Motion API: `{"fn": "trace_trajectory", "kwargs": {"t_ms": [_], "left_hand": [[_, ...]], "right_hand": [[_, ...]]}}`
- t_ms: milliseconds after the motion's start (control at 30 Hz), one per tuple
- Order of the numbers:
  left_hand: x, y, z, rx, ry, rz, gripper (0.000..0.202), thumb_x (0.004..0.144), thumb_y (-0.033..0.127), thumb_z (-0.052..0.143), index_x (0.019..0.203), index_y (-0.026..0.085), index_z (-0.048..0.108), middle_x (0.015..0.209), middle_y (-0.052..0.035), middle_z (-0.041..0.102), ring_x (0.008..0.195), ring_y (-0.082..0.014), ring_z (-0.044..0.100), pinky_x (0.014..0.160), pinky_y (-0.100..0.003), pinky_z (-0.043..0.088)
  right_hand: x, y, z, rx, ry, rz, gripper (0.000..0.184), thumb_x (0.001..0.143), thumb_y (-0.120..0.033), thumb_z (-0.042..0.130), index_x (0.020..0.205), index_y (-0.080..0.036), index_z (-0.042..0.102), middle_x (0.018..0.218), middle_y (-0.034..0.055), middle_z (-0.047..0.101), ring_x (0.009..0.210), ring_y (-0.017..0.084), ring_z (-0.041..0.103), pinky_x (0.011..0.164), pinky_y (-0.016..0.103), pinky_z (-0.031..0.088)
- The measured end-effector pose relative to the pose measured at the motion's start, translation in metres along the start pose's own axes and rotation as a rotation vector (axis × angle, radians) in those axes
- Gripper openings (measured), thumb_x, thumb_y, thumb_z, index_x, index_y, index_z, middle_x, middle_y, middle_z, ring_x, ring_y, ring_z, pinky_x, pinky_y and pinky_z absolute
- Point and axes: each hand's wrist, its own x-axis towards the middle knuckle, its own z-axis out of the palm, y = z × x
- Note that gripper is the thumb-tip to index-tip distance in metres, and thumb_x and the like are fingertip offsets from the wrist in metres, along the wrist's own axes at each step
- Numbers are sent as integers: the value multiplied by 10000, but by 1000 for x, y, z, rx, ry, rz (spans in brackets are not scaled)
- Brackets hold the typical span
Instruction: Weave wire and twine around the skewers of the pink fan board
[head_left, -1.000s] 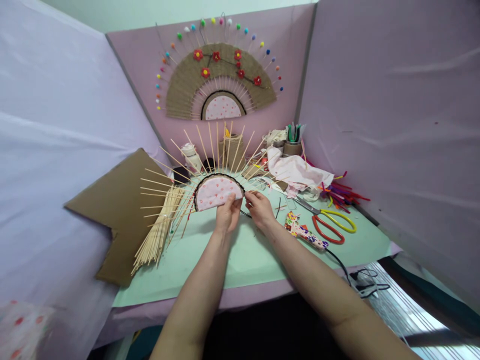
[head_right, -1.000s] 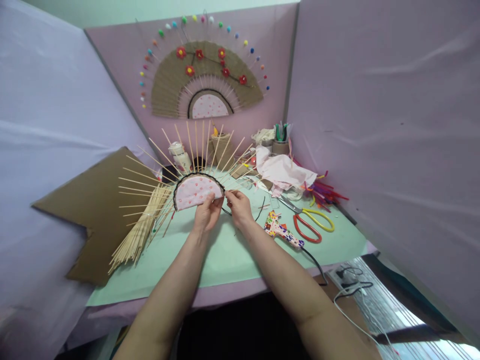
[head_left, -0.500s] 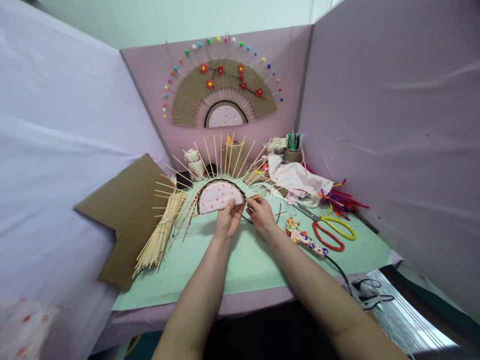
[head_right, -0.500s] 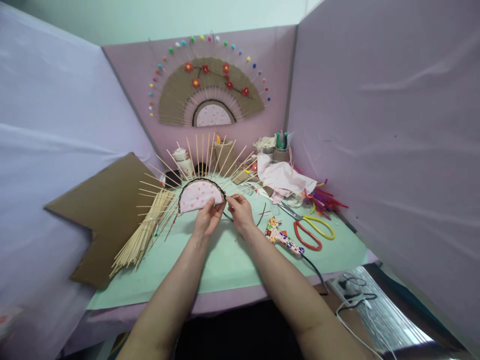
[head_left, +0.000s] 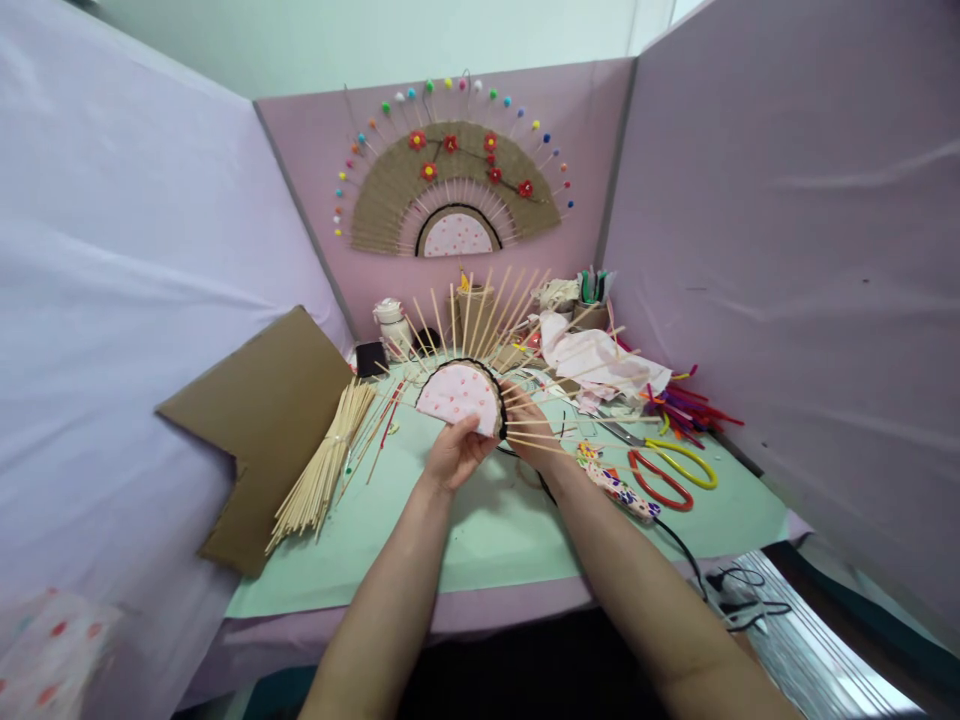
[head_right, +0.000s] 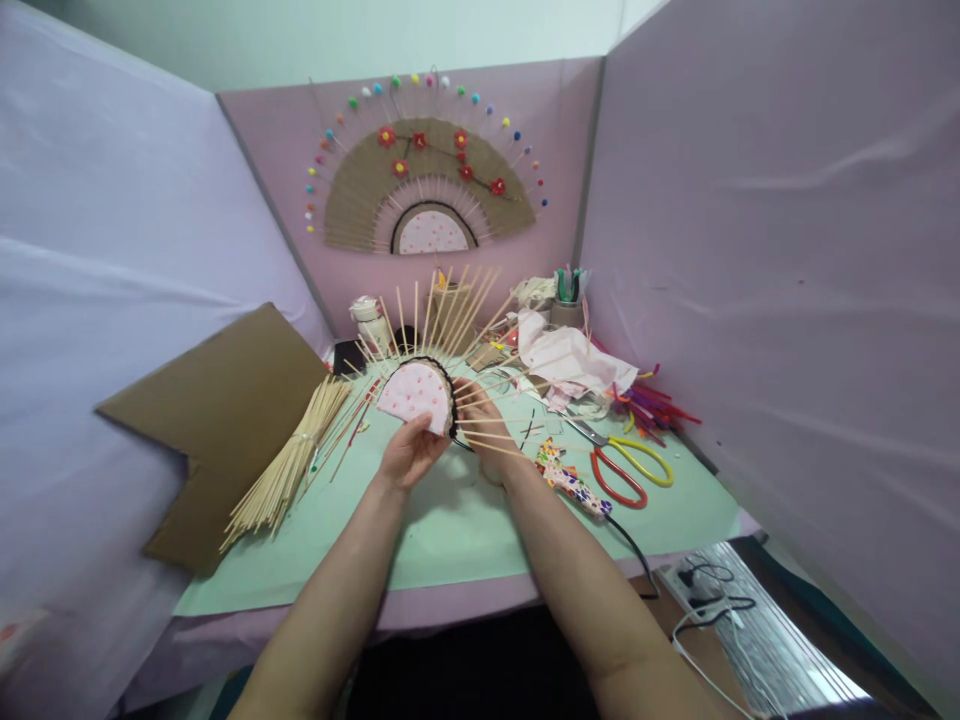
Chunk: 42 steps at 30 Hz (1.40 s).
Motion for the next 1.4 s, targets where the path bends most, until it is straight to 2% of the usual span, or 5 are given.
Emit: {"fn": "trace_trajectory", "kwargs": {"t_ms": [167, 333, 567, 700, 1400], "left_hand": [[-9, 1, -8, 36, -39, -36, 250, 742, 102, 622, 989, 141, 636, 854, -73, 729, 732, -183, 687, 837, -368, 540], [-9, 9, -17, 2, -10, -68, 226, 765, 98, 594, 982, 141, 637, 836, -76, 726, 778, -199, 690, 901, -395, 510], [-13, 13, -18, -2, -116, -147, 288, 782, 133, 550, 1058, 107, 623, 932, -131, 725, 899, -243, 688, 880, -379, 516], [-16, 9, -17, 37, -168, -221, 290, 780, 140, 546, 1054, 100, 631, 930, -138, 727, 876, -243, 693, 852, -374, 522], [-15, -2, -6, 120, -172, -170, 396, 595, 91, 708, 986, 111, 644, 878, -77, 720, 775, -175, 665, 756, -309, 503]], "right_hand": [[-9, -7, -3, -70, -193, 175, 269, 599, -300, 739, 852, -239, 672, 752, -18, 664, 621, 137, 562, 568, 269, 437], [-13, -22, -15, -264, -238, 318, 242, 554, -202, 792, 775, -175, 698, 681, -6, 662, 494, 73, 475, 453, 211, 303], [-3, -22, -27, -329, -72, 109, 180, 584, -286, 787, 591, -186, 637, 503, -43, 538, 419, 46, 281, 417, 215, 181], [0, -15, -24, -294, 25, -5, 204, 576, -317, 784, 594, -189, 626, 518, -37, 517, 438, 62, 325, 454, 245, 245], [7, -6, -31, -353, 156, -122, 254, 624, -406, 738, 689, -186, 630, 518, -62, 465, 406, 56, 328, 397, 221, 281]]}}
